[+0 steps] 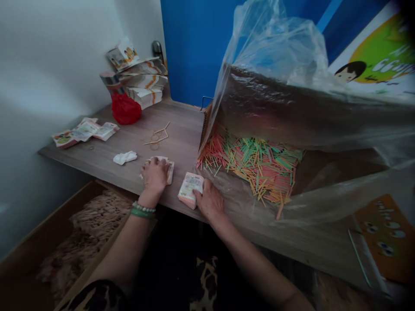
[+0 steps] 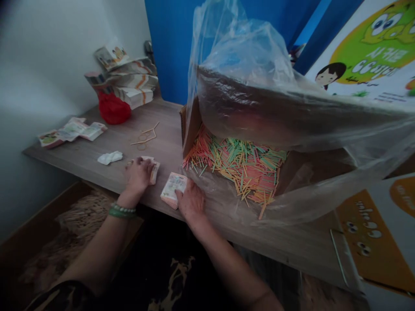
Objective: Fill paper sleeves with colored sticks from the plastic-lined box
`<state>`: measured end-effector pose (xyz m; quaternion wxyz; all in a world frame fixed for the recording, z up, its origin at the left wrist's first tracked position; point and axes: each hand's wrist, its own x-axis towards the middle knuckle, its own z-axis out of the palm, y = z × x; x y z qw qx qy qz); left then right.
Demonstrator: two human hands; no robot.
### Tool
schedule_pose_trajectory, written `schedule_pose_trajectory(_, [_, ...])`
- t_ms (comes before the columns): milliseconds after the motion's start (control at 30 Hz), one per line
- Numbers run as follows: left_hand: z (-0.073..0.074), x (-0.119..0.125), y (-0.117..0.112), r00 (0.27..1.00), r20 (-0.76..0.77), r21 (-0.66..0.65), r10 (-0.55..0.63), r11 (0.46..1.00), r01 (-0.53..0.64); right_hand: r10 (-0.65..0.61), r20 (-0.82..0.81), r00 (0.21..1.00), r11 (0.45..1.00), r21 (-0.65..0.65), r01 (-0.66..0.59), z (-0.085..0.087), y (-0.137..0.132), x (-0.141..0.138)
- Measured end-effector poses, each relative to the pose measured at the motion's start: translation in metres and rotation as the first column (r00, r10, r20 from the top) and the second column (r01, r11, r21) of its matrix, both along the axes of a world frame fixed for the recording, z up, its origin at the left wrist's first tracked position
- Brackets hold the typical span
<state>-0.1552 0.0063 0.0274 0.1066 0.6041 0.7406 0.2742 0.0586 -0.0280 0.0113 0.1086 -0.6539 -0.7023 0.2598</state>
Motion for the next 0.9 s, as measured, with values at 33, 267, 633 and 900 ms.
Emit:
schedule_pose_trajectory(33, [-0.001, 0.000, -0.001, 0.998, -0.057, -0.001, 0.040, 0.999, -0.040, -0.002, 0.013, 1.000, 1.000, 0.008, 0.002, 0.000, 0.001, -0.004])
schedule_pose_trajectory(267, [-0.008, 0.031, -0.026, 0.995, -0.102, 0.041, -0.003, 0.999, 0.008, -0.141, -0.122, 0.982, 0.989, -0.068, 0.133, -0.009, 0.002, 0.003])
schedule_pose_trajectory(633, [-0.006, 0.063, -0.045, 0.977, 0.153, -0.003, -0.145, 0.989, 0.147, -0.123, -0.266, 0.956, 0.989, 0.052, 0.141, -0.016, -0.004, 0.013])
schedule_pose_trajectory(900, [-0.019, 0.074, -0.046, 0.979, 0.092, -0.153, -0.181, 0.969, 0.193, -0.115, -0.058, 0.992, 0.993, -0.017, 0.115, -0.009, 0.003, 0.002])
